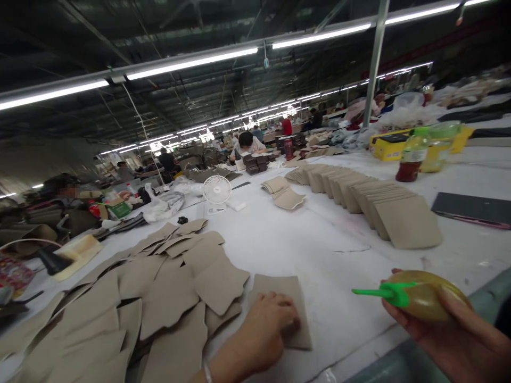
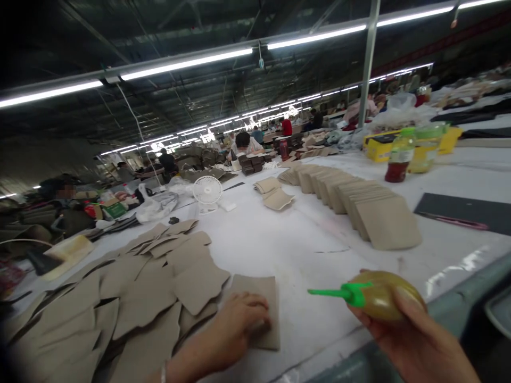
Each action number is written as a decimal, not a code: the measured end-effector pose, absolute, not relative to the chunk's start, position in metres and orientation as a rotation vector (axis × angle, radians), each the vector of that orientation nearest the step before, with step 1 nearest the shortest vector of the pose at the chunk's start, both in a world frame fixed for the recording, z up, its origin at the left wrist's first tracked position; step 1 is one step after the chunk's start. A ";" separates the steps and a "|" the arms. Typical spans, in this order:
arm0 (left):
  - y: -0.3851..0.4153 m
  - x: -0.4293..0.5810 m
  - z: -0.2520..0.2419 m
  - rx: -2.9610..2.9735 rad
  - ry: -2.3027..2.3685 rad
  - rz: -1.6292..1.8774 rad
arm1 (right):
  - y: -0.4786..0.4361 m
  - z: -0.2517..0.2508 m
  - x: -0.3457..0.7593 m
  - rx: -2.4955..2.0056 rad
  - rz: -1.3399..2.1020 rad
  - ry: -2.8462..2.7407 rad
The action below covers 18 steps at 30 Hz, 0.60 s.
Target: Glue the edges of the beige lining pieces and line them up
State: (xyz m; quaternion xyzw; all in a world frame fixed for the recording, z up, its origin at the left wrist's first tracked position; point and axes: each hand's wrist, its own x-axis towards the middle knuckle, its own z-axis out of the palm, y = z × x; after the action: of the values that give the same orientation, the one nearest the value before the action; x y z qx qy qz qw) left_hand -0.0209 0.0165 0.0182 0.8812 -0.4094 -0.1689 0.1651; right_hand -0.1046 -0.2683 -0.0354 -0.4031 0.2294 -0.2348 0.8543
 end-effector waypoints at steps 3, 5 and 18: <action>0.008 -0.022 0.021 2.615 -0.897 -0.433 | -0.262 -0.029 -0.109 -0.890 -0.476 0.487; -0.002 -0.027 0.019 2.738 -0.747 -0.397 | -0.255 -0.025 -0.110 -0.949 -0.493 0.484; -0.045 -0.027 0.022 2.986 -0.676 -0.477 | -0.244 -0.020 -0.107 -1.313 -0.592 0.358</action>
State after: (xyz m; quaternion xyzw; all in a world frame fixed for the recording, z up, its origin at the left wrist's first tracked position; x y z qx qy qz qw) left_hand -0.0271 -0.0445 0.0218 0.9634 -0.2183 -0.1540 0.0215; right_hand -0.1067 -0.2445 -0.0203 -0.5981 0.1629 -0.2694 0.7370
